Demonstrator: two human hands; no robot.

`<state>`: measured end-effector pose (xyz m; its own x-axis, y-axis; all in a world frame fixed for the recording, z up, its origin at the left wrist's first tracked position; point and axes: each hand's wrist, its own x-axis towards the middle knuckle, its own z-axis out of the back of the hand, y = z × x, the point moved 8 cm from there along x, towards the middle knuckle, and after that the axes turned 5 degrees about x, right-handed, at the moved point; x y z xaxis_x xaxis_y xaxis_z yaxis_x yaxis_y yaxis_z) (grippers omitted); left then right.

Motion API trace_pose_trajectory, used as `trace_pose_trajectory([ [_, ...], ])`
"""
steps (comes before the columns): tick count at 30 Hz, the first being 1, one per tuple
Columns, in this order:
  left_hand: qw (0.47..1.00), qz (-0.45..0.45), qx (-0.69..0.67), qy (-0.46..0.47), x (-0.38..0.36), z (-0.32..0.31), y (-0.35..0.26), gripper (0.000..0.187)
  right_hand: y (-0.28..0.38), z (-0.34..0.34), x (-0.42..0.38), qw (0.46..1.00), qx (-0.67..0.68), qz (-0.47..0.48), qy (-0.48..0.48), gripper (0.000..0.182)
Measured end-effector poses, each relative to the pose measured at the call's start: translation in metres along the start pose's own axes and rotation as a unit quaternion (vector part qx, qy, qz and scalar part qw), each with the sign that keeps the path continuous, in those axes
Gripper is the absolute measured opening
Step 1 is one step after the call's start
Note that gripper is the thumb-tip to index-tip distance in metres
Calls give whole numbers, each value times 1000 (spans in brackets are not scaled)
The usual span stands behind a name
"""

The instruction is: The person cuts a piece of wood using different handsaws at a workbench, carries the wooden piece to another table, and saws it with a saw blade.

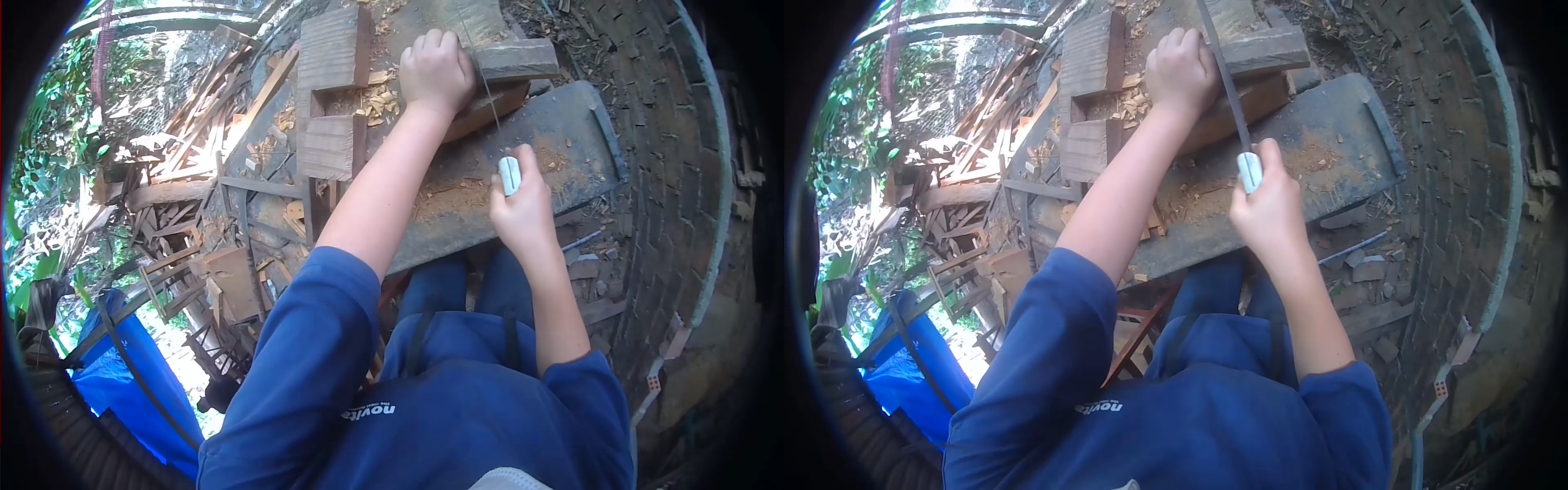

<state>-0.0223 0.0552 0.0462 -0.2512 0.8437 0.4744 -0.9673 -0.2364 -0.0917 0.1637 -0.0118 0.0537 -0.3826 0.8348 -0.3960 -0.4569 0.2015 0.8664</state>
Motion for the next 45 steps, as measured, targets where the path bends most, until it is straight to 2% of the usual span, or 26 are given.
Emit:
trace_pose_trajectory([
  [5, 999, 48, 13, 9, -1, 1, 2, 13, 38, 0, -7, 999, -14, -34, 16, 29],
  [6, 999, 43, 2, 4, -2, 2, 2, 13, 51, -3, -10, 998, 48, -35, 28, 31],
  [7, 999, 38, -8, 0, -3, 3, 2, 14, 67, -5, -9, 995, 96, 16, 31, 33],
  [11, 999, 46, -3, 3, -5, 6, 2, 16, 128, 31, -31, 954, 289, -9, 83, 26],
  [12, 998, 58, -7, -6, -4, 9, 3, 16, 135, 49, -42, 966, 250, 6, 73, 30],
  [14, 996, 60, -37, 47, -5, 7, 4, 18, 139, 91, -71, 978, 187, 84, -32, 34],
  [16, 992, 78, -71, 62, -4, 7, 11, 22, 133, 128, -100, 985, 110, 117, -69, 32],
  [17, 987, 91, -103, 86, -5, 5, 14, 27, 124, 144, -118, 982, 111, 106, -110, 28],
  [18, 987, 93, -103, 80, -6, 9, 17, 27, 114, 160, -136, 981, 95, 87, -145, 35],
  [20, 975, 128, -165, 80, -9, 15, 30, 41, 79, 185, -170, 970, 98, 35, -219, 54],
  [21, 975, 125, -165, 76, -11, 20, 34, 41, 64, 193, -182, 969, 100, 39, -221, 54],
  [23, 968, 75, -154, 184, -19, 16, 32, 54, 17, 201, -201, 969, 84, -62, -225, 53],
  [24, 946, 68, -153, 278, -20, 21, 29, 61, -2, 200, -207, 968, 99, -90, -211, 54],
  [28, 930, 29, -109, 351, -26, 41, 20, 64, -53, 169, -230, 939, 216, -195, -183, 52],
  [30, 914, 85, -126, 375, -33, 49, 21, 64, -62, 155, -237, 926, 250, -224, -172, 48],
  [31, 914, 76, -119, 381, -38, 50, 21, 64, -69, 146, -239, 915, 284, -249, -140, 42],
  [33, 937, 89, -132, 311, -44, 55, 24, 61, -78, 136, -239, 897, 326, -277, -111, 36],
  [34, 937, 82, -128, 315, -48, 53, 24, 61, -78, 133, -237, 898, 322, -288, -78, 31],
  [36, 964, 26, -80, 251, -45, 62, 24, 64, -80, 129, -235, 903, 311, -294, -46, 25],
  [37, 963, 20, -78, 256, -47, 61, 22, 64, -82, 130, -234, 900, 317, -297, -48, 25],
  [39, 983, 62, -105, 140, -43, 79, 27, 65, -82, 130, -233, 915, 282, -287, -31, 25],
  [40, 985, 97, -90, 114, -44, 83, 27, 65, -85, 130, -234, 915, 281, -288, -29, 24],
  [41, 985, 91, -91, 118, -46, 84, 22, 65, -88, 130, -235, 913, 286, -291, -33, 24],
  [43, 977, 147, -99, 115, -50, 83, 26, 64, -92, 132, -235, 922, 253, -292, -24, 25],
  [44, 969, 150, -84, 178, -54, 74, 25, 62, -92, 131, -235, 928, 238, -286, -19, 25],
  [45, 969, 149, -85, 177, -56, 71, 23, 62, -93, 131, -236, 928, 239, -286, -20, 25],
])
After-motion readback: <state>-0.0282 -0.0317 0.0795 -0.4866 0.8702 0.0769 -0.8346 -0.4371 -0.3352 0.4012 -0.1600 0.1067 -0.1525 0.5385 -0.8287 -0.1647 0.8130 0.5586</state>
